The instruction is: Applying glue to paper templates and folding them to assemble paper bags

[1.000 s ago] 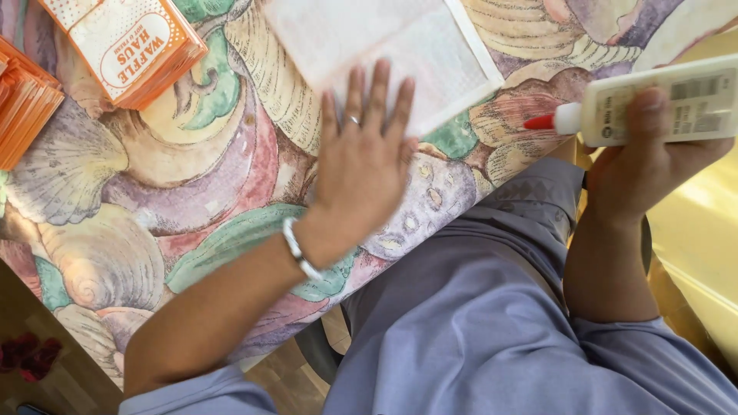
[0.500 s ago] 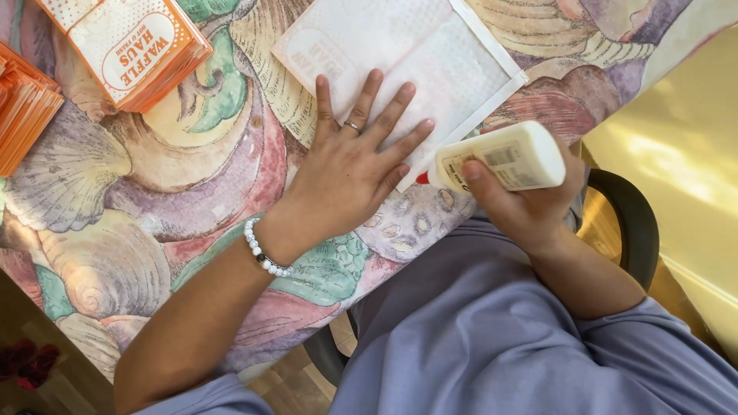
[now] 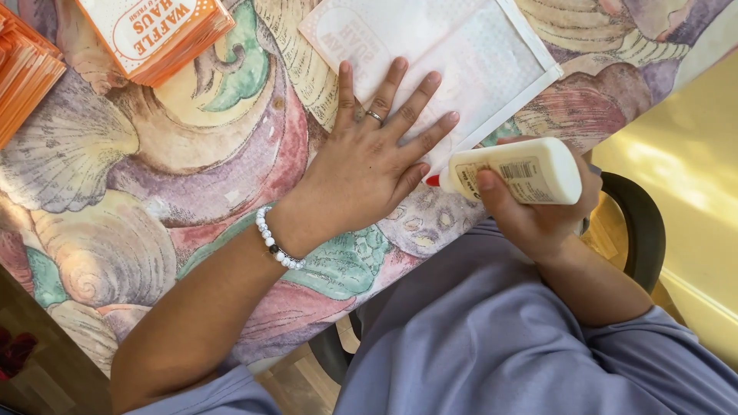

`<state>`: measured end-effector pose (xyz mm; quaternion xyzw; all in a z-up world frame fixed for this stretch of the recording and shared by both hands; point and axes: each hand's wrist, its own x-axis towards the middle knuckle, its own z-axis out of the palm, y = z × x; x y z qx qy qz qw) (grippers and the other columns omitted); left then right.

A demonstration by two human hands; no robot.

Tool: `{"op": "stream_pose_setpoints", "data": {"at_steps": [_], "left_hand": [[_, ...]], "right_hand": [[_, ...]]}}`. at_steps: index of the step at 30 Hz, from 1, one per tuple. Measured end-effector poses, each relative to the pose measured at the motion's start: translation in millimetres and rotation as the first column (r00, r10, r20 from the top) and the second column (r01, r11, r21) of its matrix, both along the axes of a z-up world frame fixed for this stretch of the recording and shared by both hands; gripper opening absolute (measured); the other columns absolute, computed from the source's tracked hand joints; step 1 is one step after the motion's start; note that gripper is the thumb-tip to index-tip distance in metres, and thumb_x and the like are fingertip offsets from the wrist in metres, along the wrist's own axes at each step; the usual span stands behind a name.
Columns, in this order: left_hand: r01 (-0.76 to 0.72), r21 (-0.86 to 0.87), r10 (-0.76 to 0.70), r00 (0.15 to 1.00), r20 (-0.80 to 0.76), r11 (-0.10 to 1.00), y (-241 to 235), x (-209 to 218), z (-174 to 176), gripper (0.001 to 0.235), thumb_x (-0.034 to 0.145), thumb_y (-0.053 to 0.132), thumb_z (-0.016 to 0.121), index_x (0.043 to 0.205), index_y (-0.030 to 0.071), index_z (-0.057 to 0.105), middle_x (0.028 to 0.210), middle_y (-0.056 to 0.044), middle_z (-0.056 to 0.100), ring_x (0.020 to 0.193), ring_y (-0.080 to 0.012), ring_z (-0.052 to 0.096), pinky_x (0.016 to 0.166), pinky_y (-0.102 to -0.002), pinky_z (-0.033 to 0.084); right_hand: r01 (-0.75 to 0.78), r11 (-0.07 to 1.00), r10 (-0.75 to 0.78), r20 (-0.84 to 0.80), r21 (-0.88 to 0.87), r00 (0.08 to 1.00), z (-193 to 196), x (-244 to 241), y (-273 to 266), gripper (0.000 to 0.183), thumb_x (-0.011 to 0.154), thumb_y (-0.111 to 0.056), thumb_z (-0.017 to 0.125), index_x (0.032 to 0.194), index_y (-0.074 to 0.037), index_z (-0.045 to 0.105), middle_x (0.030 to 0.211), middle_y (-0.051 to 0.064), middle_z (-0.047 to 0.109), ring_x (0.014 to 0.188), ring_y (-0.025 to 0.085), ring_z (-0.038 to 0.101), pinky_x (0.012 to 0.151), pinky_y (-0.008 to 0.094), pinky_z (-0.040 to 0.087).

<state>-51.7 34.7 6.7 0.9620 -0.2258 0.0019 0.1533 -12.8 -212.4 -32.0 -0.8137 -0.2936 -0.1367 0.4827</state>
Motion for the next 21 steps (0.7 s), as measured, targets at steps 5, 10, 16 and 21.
{"op": "stream_pose_setpoints", "data": {"at_steps": [5, 10, 16, 21], "left_hand": [[-0.005, 0.033, 0.006, 1.0, -0.029, 0.999, -0.4, -0.3, -2.8, 0.057, 0.115, 0.039, 0.048, 0.166, 0.021, 0.032, 0.171, -0.018, 0.014, 0.155, -0.0466, 0.003, 0.117, -0.08, -0.001], [-0.002, 0.026, 0.003, 1.0, -0.03, 1.0, -0.2, 0.1, -2.7, 0.057, 0.115, 0.038, 0.046, 0.166, 0.02, 0.032, 0.171, -0.019, 0.014, 0.155, -0.0477, 0.003, 0.117, -0.08, -0.003], [-0.003, -0.02, 0.004, 1.0, 0.025, 1.0, 0.1, -0.9, -6.6, 0.054, 0.115, 0.037, 0.052, 0.164, 0.018, 0.039, 0.169, -0.02, 0.019, 0.154, -0.0493, 0.009, 0.116, -0.083, 0.001], [-0.013, 0.006, 0.013, 1.0, 0.019, 1.0, 0.4, -1.2, -6.1, 0.056, 0.114, 0.037, 0.053, 0.165, 0.019, 0.04, 0.17, -0.018, 0.015, 0.154, -0.0491, 0.007, 0.117, -0.082, 0.002]], "right_hand": [[0.058, 0.935, -0.072, 0.026, 0.349, 0.997, -50.2, 27.0, -25.0, 0.066, 0.1, 0.016, 0.074, 0.128, -0.007, 0.019, 0.12, 0.041, 0.05, 0.103, 0.05, 0.061, 0.087, 0.062, 0.062], [0.084, 0.959, -0.107, 0.07, 0.271, 0.992, -58.7, 19.9, -24.0, 0.054, 0.099, 0.007, 0.08, 0.128, -0.001, 0.035, 0.111, 0.03, 0.054, 0.093, 0.041, 0.064, 0.076, 0.051, 0.061], [0.012, 0.991, -0.022, 0.073, 0.135, 0.997, -46.0, 9.2, -19.5, 0.048, 0.093, -0.001, 0.081, 0.124, -0.001, 0.044, 0.109, 0.029, 0.061, 0.09, 0.039, 0.068, 0.079, 0.048, 0.061], [0.188, 0.951, -0.188, -0.027, 0.246, 0.982, -24.6, 43.4, -26.7, 0.031, 0.107, -0.007, 0.083, 0.097, 0.007, 0.057, 0.089, 0.019, 0.064, 0.081, 0.032, 0.07, 0.066, 0.042, 0.06]]}}
